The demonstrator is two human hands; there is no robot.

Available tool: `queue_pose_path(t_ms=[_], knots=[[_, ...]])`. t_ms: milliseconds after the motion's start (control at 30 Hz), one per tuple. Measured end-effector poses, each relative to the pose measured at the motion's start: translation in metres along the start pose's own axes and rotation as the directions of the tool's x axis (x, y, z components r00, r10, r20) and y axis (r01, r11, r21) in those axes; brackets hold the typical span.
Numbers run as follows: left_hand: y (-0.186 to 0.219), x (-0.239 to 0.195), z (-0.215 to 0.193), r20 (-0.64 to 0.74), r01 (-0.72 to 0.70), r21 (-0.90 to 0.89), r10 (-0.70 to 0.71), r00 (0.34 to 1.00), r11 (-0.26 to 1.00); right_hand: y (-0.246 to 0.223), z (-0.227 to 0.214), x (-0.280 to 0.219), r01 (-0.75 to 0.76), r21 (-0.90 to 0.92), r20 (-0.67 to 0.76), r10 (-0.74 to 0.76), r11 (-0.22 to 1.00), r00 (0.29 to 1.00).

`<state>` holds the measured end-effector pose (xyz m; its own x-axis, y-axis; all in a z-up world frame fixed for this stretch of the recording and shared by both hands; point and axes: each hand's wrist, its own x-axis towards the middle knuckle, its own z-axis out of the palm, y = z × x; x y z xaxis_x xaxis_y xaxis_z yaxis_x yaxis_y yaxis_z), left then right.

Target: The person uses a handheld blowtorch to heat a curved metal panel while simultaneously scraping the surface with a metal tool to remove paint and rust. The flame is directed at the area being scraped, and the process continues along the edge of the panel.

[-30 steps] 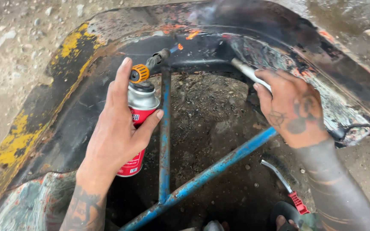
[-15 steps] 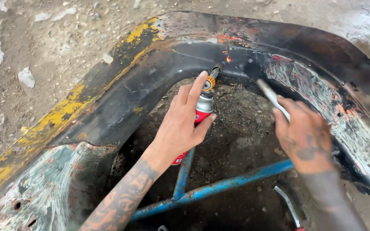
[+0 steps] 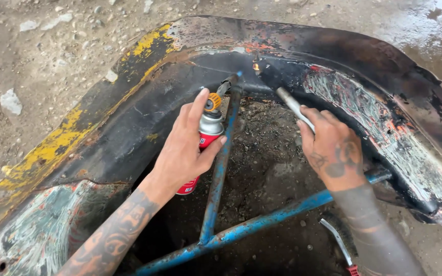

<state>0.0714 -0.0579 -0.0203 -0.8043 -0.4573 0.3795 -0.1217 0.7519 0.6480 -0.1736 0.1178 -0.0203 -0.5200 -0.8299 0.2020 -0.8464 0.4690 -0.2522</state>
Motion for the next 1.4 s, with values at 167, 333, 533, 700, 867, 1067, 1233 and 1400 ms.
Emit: queue_pose_path(t_ms=[167, 333, 533, 700, 867, 1067, 1233, 1400], knots=[[-0.021, -0.009, -0.002, -0.058, -0.021, 0.030, 0.023, 0.998, 0.999, -0.007, -0.014, -0.022, -0.037, -0.041, 0.015, 0.038, 0.998, 0.999], [-0.027, -0.014, -0.010, -0.094, -0.020, 0.059, 0.025, 0.995, 0.998, -0.014, -0.019, -0.027, -0.078, -0.047, 0.017, 0.079, 0.996, 0.997], [-0.034, -0.019, -0.018, -0.121, 0.035, 0.071, -0.026, 0.992, 0.997, -0.024, -0.010, -0.034, -0.140, -0.023, 0.048, 0.141, 0.990, 0.989], [-0.036, -0.021, -0.020, -0.151, 0.086, 0.032, -0.080, 0.985, 0.996, -0.023, -0.004, -0.040, -0.108, -0.032, -0.027, 0.107, 0.994, 0.994], [-0.040, -0.024, -0.018, -0.167, 0.174, 0.035, -0.166, 0.972, 0.984, -0.022, 0.000, -0.044, -0.093, -0.013, -0.059, 0.092, 0.996, 0.994], [-0.042, -0.026, -0.022, -0.180, 0.235, 0.037, -0.225, 0.958, 0.971, -0.027, 0.003, -0.047, -0.118, 0.035, -0.032, 0.119, 0.992, 0.992], [-0.048, -0.028, -0.025, -0.194, 0.235, 0.030, -0.225, 0.955, 0.972, -0.030, 0.001, -0.047, -0.123, 0.027, -0.046, 0.124, 0.992, 0.991], [-0.047, -0.027, -0.028, -0.199, 0.245, 0.035, -0.233, 0.952, 0.969, -0.029, 0.002, -0.046, -0.092, 0.017, -0.059, 0.093, 0.996, 0.994]])
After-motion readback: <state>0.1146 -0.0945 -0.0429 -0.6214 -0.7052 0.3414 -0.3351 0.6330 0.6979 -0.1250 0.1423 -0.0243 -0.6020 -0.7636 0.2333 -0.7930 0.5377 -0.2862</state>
